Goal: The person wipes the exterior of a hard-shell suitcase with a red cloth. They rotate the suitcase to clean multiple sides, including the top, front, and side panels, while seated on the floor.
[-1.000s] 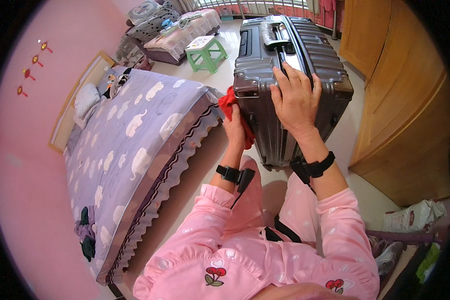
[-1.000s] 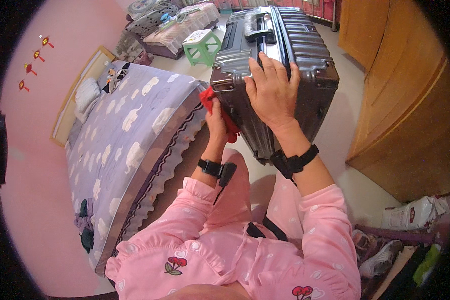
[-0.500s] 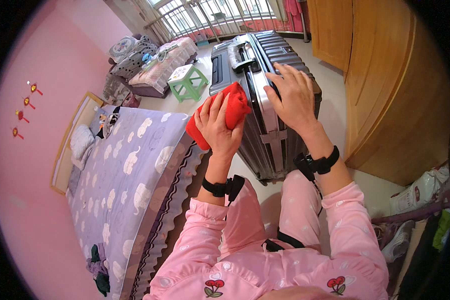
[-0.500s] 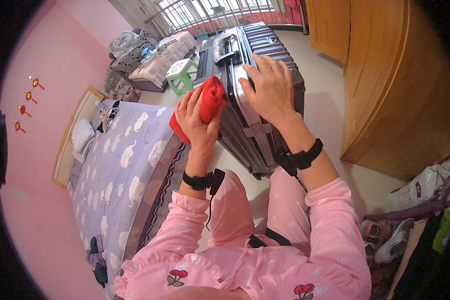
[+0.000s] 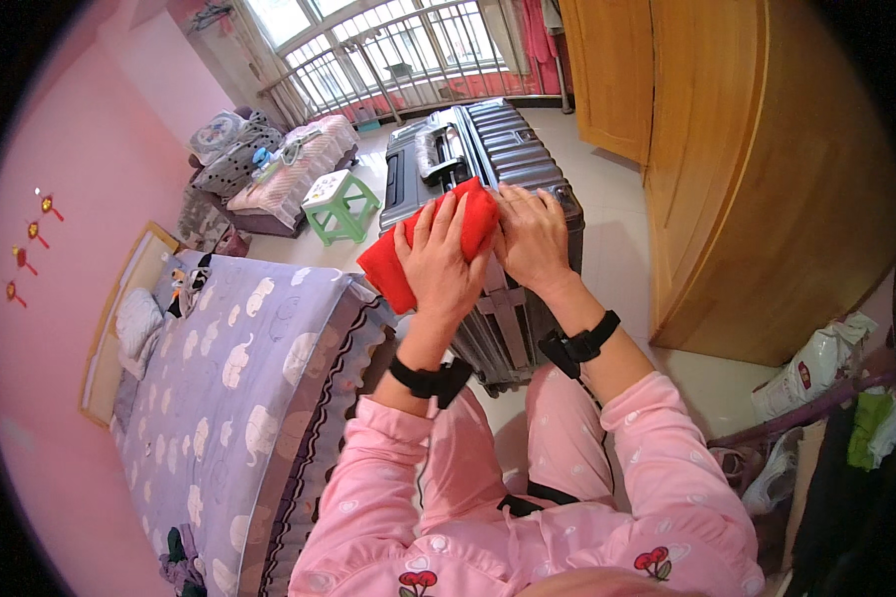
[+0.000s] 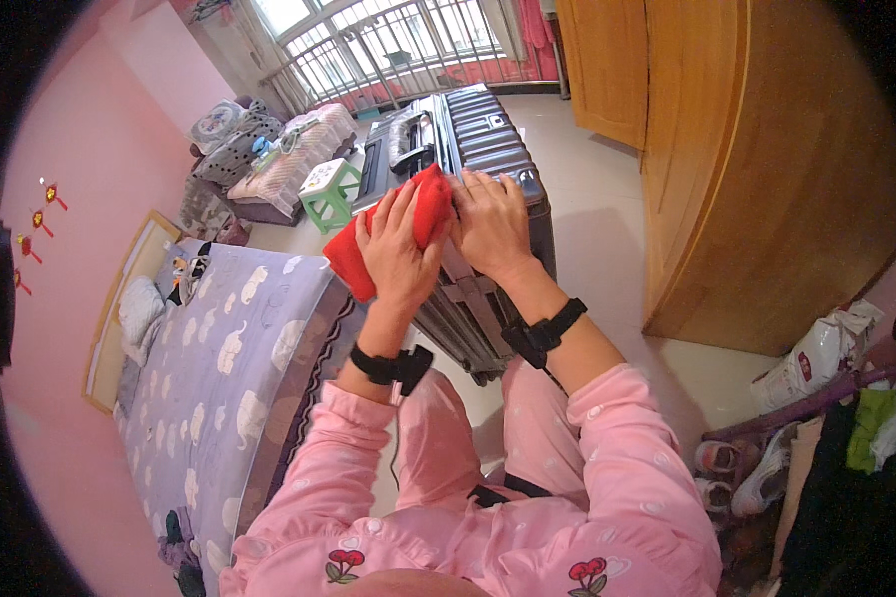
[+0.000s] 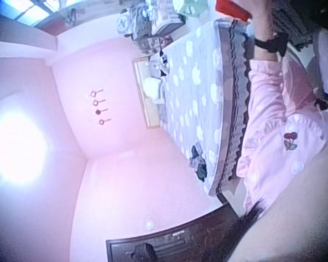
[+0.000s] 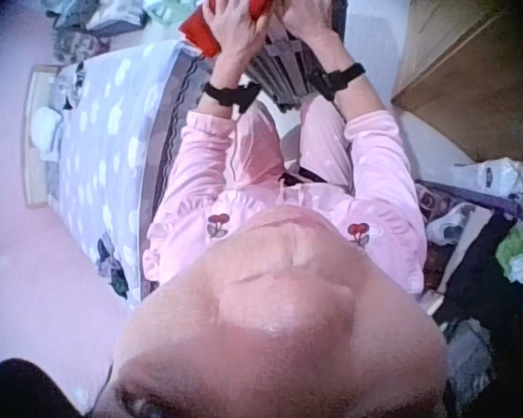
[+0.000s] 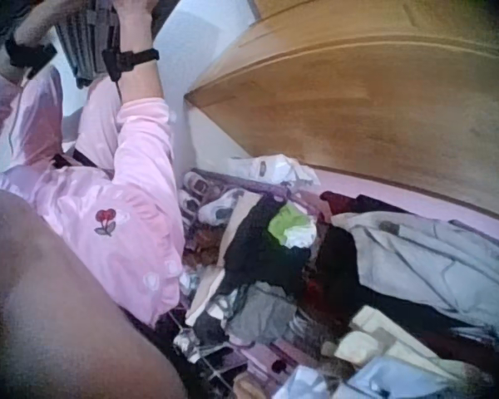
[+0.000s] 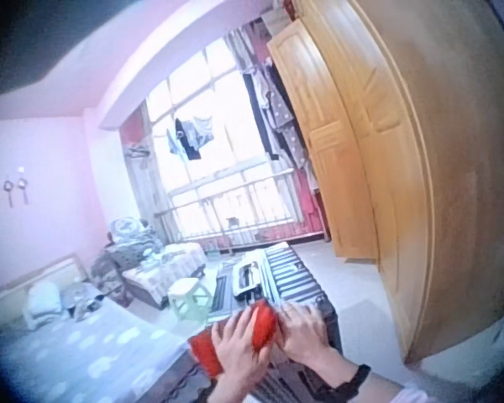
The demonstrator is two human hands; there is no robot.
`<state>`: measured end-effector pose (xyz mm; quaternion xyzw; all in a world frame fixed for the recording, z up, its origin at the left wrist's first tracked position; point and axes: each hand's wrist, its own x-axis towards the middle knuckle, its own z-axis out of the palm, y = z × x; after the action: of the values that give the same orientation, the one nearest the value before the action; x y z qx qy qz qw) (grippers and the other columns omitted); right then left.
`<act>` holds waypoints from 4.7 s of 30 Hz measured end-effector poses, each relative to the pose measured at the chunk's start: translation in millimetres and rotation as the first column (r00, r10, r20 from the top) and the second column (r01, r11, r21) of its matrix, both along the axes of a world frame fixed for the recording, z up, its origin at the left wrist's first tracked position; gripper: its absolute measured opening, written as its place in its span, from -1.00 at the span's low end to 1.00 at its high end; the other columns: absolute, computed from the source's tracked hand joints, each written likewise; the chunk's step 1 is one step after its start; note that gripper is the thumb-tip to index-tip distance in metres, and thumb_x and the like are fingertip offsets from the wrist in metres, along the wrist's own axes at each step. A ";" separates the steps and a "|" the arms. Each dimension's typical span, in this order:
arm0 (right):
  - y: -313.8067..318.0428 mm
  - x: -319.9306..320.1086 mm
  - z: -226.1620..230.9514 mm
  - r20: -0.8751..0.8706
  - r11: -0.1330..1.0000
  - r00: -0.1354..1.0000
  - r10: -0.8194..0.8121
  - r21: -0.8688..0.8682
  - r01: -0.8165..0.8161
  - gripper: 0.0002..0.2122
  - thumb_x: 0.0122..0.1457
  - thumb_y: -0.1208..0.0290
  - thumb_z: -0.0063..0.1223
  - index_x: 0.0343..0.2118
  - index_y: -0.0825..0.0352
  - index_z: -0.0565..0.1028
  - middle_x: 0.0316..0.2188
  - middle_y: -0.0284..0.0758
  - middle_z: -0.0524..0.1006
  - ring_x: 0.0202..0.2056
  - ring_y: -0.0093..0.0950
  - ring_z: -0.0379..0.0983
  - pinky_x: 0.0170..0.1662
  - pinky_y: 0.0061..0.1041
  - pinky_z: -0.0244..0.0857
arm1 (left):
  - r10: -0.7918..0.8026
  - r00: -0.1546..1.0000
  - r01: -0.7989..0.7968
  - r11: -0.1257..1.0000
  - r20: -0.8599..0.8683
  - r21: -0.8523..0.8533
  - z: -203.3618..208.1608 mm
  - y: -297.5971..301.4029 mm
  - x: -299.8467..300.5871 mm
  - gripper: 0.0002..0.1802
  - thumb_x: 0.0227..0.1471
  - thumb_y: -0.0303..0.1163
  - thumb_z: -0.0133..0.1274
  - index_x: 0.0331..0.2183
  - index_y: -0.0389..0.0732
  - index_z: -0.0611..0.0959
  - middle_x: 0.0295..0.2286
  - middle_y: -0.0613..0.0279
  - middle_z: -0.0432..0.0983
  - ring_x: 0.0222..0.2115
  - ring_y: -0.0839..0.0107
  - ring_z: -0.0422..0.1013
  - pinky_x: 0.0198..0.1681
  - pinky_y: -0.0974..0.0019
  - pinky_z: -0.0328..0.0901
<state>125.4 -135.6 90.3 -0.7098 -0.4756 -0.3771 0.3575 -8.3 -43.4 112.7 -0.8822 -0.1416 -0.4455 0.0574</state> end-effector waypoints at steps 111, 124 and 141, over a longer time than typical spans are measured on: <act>97.5 -37.4 0.9 0.044 0.948 0.949 0.311 -0.086 -0.306 -0.73 0.27 0.26 0.05 -0.07 0.13 0.69 0.00 -0.25 0.65 0.07 -0.24 0.54 0.21 -0.18 0.24 | 0.550 0.795 0.232 0.113 0.255 -0.966 -262.0 114.1 -4.0 -0.34 0.23 -0.02 0.04 0.27 -0.09 0.41 0.18 -0.05 0.39 0.18 -0.12 0.29 0.26 -0.02 0.15; 115.9 -73.5 2.1 0.209 0.946 0.924 0.320 -0.019 -0.324 -0.76 0.35 0.34 -0.02 -0.13 0.31 0.66 -0.13 -0.23 0.67 -0.08 -0.23 0.56 0.08 -0.28 0.28 | 0.208 0.689 0.301 0.790 0.695 -0.534 -196.6 86.1 -19.3 -0.20 0.03 -0.23 0.30 0.25 -0.23 0.40 0.13 0.03 0.42 0.12 -0.04 0.27 0.26 0.05 0.13; 116.1 -80.6 -3.8 0.236 0.943 0.913 0.332 -0.054 -0.329 -0.72 0.30 0.27 0.08 -0.03 0.28 0.62 -0.03 -0.20 0.62 0.00 -0.21 0.51 0.13 -0.22 0.24 | 0.228 0.697 0.439 0.613 0.680 -0.656 -222.1 58.6 -31.9 -0.47 0.20 -0.23 0.14 0.17 -0.16 0.52 0.05 0.04 0.51 0.03 0.10 0.38 0.20 0.17 0.19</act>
<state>44.9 -19.5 86.5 -0.5703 -0.6311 -0.3919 0.3506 -40.3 15.2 -109.4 -0.5796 -0.2733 -0.6424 -0.4202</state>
